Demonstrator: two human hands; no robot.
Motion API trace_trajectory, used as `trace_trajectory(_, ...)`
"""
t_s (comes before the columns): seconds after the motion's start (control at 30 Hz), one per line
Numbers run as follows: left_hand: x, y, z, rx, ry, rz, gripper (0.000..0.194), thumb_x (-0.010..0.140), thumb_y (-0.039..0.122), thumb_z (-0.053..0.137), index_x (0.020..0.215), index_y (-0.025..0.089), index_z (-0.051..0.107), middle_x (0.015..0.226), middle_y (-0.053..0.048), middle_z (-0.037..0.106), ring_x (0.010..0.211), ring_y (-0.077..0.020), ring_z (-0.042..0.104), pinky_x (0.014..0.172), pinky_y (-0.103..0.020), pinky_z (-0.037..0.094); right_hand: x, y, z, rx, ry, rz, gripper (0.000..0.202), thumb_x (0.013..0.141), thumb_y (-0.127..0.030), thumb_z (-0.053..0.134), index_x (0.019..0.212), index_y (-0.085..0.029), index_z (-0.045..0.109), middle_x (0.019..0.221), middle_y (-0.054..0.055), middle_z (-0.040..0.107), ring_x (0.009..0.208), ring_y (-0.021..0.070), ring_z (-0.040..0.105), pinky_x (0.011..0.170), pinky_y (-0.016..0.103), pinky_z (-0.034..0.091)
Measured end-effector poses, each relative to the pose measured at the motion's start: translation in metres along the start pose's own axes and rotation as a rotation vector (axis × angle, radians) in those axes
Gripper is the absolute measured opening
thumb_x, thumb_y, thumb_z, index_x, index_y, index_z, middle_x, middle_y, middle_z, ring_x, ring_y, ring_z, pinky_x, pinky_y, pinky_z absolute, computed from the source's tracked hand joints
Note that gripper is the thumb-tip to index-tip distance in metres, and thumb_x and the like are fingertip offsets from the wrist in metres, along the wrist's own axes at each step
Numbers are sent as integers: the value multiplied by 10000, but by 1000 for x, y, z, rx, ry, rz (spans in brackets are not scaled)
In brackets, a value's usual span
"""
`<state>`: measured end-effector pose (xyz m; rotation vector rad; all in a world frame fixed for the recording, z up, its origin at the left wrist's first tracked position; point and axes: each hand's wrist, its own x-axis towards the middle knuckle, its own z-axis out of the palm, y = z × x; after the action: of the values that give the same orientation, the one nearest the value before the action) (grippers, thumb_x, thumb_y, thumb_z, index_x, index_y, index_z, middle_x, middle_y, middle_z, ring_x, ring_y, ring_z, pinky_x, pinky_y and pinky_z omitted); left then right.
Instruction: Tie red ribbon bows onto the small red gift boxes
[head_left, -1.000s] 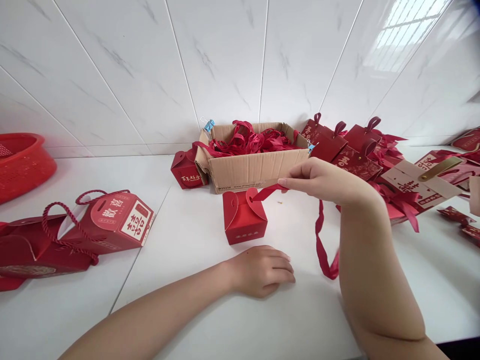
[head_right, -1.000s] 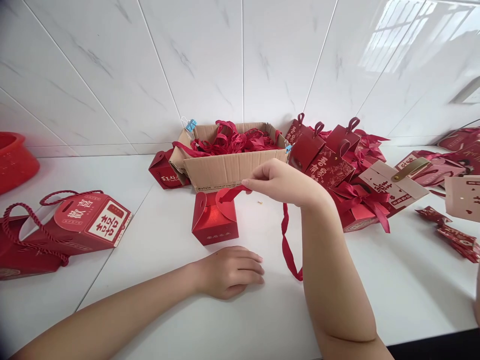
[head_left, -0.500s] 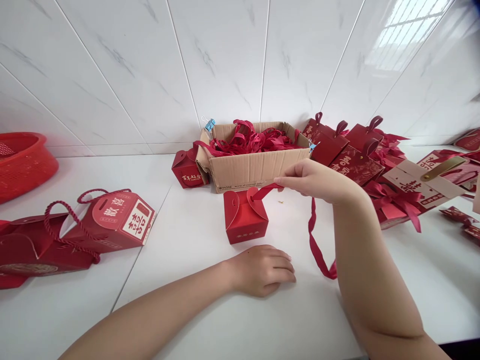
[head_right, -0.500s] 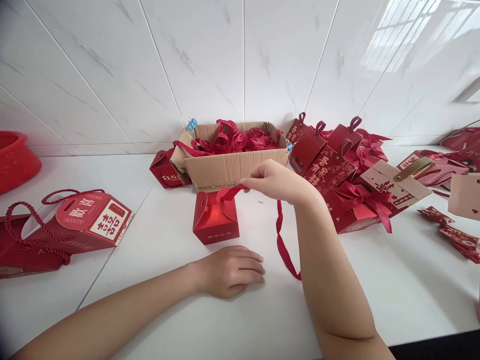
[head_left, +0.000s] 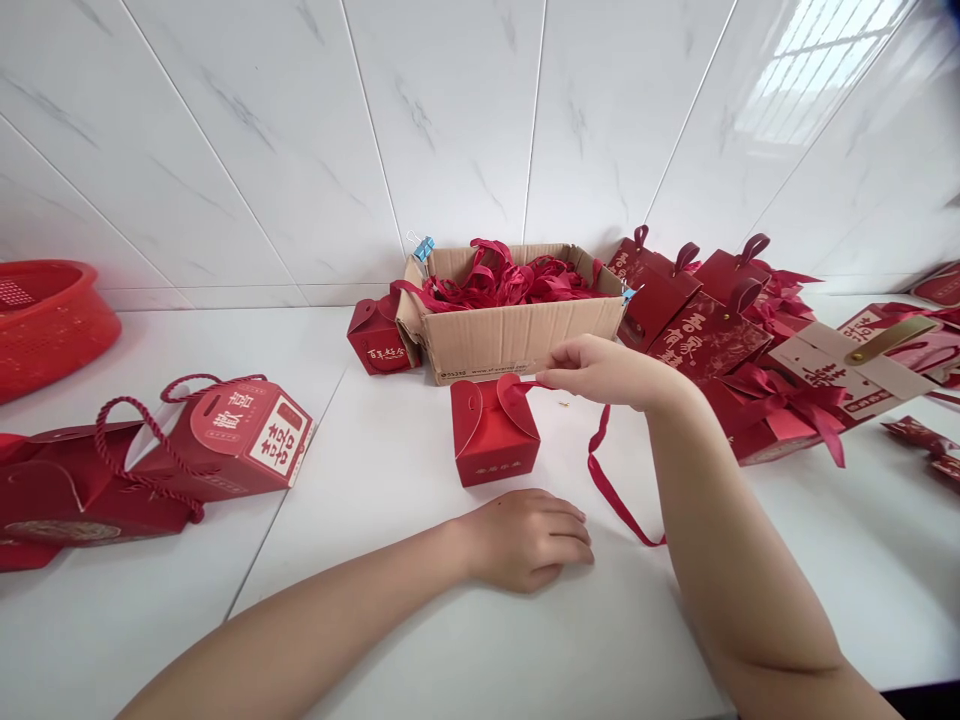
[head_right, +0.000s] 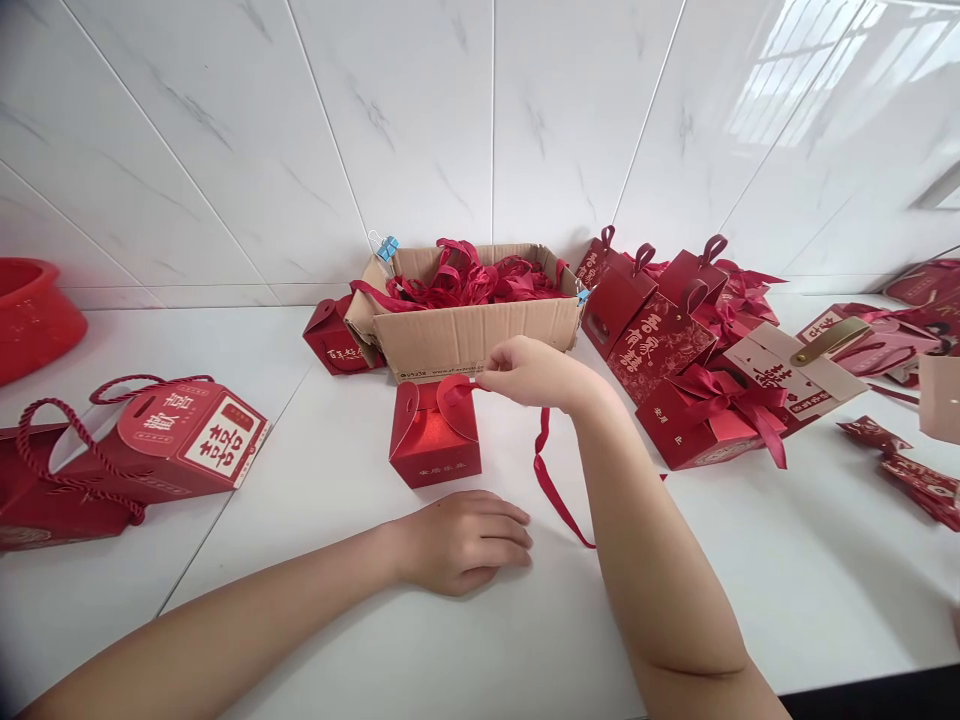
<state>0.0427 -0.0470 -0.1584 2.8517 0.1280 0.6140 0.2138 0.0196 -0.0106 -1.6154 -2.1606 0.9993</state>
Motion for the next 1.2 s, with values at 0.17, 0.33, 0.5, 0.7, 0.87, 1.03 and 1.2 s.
trace_trajectory(0.17, 4, 8, -14, 200, 151, 61, 176, 827, 162, 490, 939, 205, 620, 890, -33, 704, 909, -198, 624, 713, -325, 487, 1, -1, 1, 5, 35, -79, 268, 794, -458, 597, 805, -190, 610, 699, 13, 583, 601, 119, 488, 517, 246, 350)
trace_trajectory(0.33, 14, 14, -62, 368, 626, -193, 208, 742, 116, 492, 892, 227, 584, 850, -45, 633, 860, -212, 572, 772, -358, 479, 1, -6, 2, -24, -9, -151, 219, 763, -392, 616, 801, -179, 652, 730, 14, 621, 626, 121, 508, 513, 241, 332)
trace_trajectory(0.5, 19, 1, -106, 582, 496, -733, 212, 794, 169, 487, 964, 135, 609, 1083, -154, 580, 1057, -307, 484, 924, -490, 427, 1, -7, 4, -22, -14, -145, 166, 773, -325, 579, 753, -179, 656, 740, 20, 658, 586, 112, 499, 490, 240, 337)
trace_trajectory(0.7, 13, -13, -113, 540, 232, -808, 224, 821, 280, 534, 931, 149, 678, 1169, -149, 586, 1155, -357, 430, 928, -516, 451, 9, -3, 12, -21, 3, -172, 138, 771, -289, 574, 716, -177, 633, 701, 25, 626, 572, 111, 487, 488, 240, 339)
trace_trajectory(0.87, 13, -13, -112, 476, 316, -795, 173, 838, 203, 502, 811, 168, 669, 1092, -104, 644, 1052, -294, 541, 853, -447, 495, 9, -2, 14, -40, 9, -176, 186, 772, -306, 568, 630, -188, 549, 606, -9, 534, 536, 106, 421, 474, 255, 296)
trace_trajectory(1.03, 16, -11, -117, 220, 374, -867, 172, 842, 187, 487, 850, 187, 659, 1009, -60, 655, 904, -217, 613, 749, -356, 517, 6, -2, 11, -86, -5, -169, 244, 777, -334, 561, 593, -191, 490, 559, -31, 447, 508, 94, 346, 465, 262, 255)
trace_trajectory(1.2, 18, -9, -118, 101, 387, -914, 157, 843, 220, 498, 839, 192, 652, 980, -49, 657, 940, -219, 601, 794, -361, 498, 5, -2, 10, -94, 5, -165, 223, 779, -334, 563, 611, -192, 525, 588, -24, 504, 518, 98, 386, 475, 266, 265)
